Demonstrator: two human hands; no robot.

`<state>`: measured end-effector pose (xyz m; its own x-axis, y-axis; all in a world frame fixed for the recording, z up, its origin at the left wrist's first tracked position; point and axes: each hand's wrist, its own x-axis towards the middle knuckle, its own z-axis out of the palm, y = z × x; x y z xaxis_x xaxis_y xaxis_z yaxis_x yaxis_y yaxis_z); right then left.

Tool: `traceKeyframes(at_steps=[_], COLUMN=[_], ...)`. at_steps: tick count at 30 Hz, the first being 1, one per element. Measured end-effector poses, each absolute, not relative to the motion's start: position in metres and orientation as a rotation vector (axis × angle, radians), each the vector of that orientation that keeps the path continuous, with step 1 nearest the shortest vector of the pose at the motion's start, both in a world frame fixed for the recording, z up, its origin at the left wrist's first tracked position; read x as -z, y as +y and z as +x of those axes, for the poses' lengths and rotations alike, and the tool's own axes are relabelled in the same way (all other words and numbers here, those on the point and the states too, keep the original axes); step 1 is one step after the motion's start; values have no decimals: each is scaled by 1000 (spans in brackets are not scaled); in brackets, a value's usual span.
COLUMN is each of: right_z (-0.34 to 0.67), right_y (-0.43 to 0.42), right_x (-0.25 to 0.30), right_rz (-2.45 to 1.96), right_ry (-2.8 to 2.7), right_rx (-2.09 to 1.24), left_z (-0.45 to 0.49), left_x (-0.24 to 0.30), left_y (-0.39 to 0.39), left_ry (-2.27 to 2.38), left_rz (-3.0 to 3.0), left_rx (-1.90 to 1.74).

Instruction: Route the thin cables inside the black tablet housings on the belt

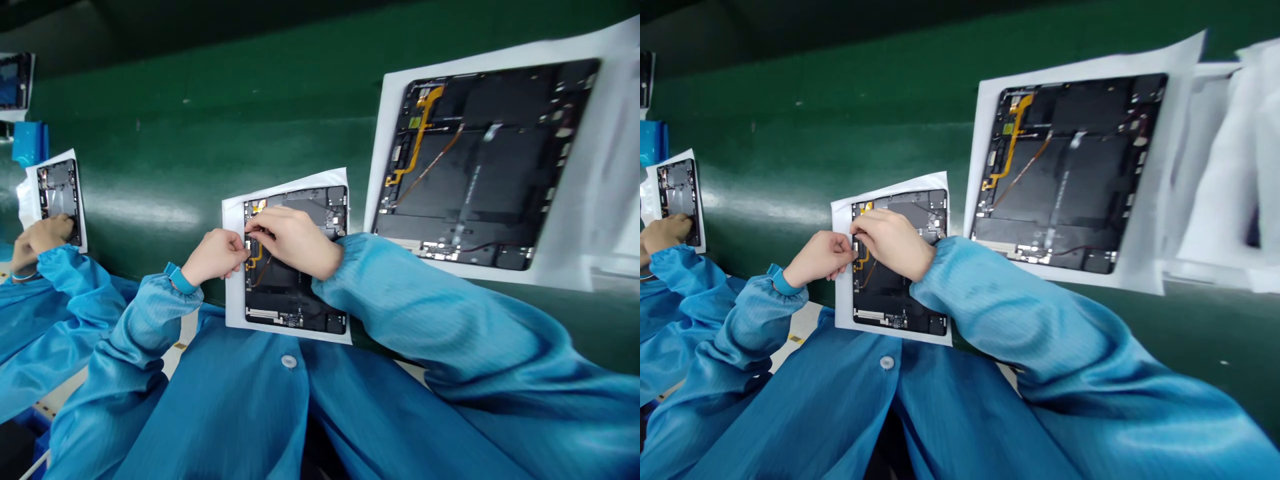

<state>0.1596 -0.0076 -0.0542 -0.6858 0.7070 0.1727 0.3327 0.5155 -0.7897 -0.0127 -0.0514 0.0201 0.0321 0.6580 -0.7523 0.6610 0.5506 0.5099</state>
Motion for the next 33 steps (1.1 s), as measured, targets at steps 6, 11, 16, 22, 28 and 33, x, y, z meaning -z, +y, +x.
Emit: traceKeyframes(at_steps=[6,11,16,22,28,33], right_z=[157,158,157,159,173,184], right_y=[-5,-1,2,1,-12,-21], right_x=[55,54,53,50,41,36], right_rz=[-881,-937,-954,-925,-877,-899], right_ry=[-2229,-2204,-2204,-2271,-2529,-2692], right_rx=[-1080,-1103,-1111,-1046,-651,-474], left_z=[-15,-17,-19,-18,-14,-10], left_x=[-16,-14,-14,-11,-14,-23], left_y=[-42,-32,-28,-31,-30,-17], left_ry=[1651,1653,1648,1670,1794,1793], left_rz=[1130,1150,1127,1113,1589,1816], left_rx=[-12,-36,-82,-116,9,185])
